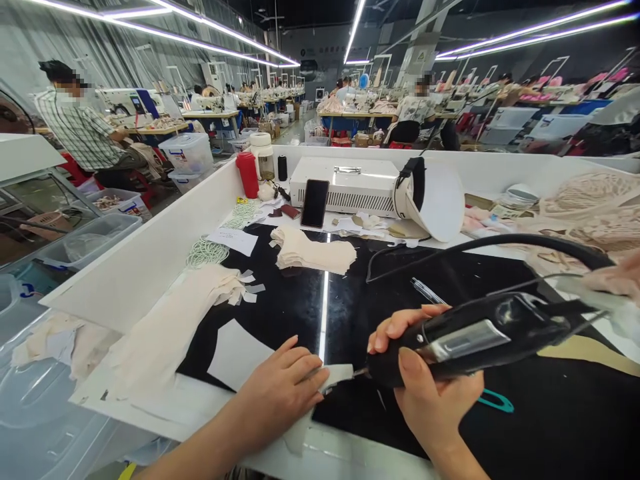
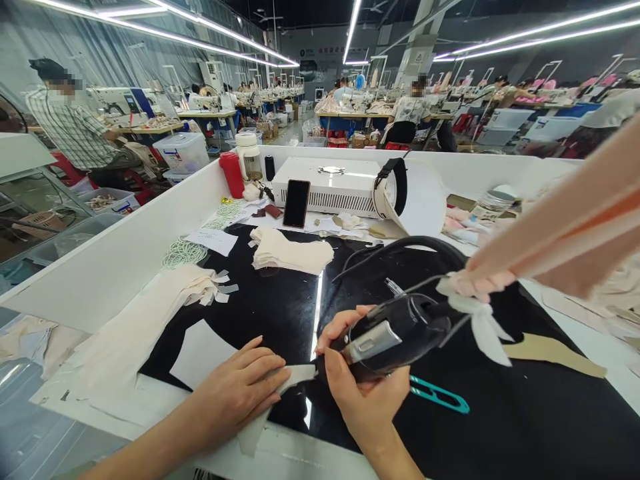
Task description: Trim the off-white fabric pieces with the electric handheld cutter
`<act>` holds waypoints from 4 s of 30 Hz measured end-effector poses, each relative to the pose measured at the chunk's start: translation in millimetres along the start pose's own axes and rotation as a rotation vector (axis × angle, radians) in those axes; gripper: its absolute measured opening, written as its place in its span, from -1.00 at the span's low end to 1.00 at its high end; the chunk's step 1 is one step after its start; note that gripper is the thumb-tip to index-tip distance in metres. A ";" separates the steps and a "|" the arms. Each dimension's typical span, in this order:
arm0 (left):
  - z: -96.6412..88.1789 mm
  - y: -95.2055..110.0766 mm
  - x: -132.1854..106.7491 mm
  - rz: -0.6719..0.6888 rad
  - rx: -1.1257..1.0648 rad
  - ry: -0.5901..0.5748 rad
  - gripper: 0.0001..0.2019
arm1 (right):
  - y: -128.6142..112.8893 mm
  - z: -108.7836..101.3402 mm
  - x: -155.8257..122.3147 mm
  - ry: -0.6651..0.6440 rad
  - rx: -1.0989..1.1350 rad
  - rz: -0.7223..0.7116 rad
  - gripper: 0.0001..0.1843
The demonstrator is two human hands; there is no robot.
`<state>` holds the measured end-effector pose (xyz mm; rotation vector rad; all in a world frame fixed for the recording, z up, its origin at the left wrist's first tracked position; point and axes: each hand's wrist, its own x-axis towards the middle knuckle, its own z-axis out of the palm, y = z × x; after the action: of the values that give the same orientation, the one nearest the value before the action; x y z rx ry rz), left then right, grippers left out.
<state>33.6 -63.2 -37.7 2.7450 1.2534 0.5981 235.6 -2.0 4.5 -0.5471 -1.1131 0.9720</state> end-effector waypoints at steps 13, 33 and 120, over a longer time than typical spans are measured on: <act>6.4 4.1 -1.3 -0.045 -0.014 0.018 -0.77 | -7.4 11.2 9.4 0.093 0.009 -0.005 -0.58; 17.5 1.2 -1.1 -0.021 -0.007 0.064 -0.75 | -1.6 18.0 13.6 0.083 -0.005 -0.025 -0.60; -1.7 10.2 -6.8 -0.101 0.085 -0.002 -0.62 | -21.8 11.3 -26.4 0.118 -0.092 -0.024 -0.56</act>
<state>36.2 -75.3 -36.1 2.7281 1.4391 0.5456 230.2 -36.5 12.9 -0.6568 -1.0597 0.8598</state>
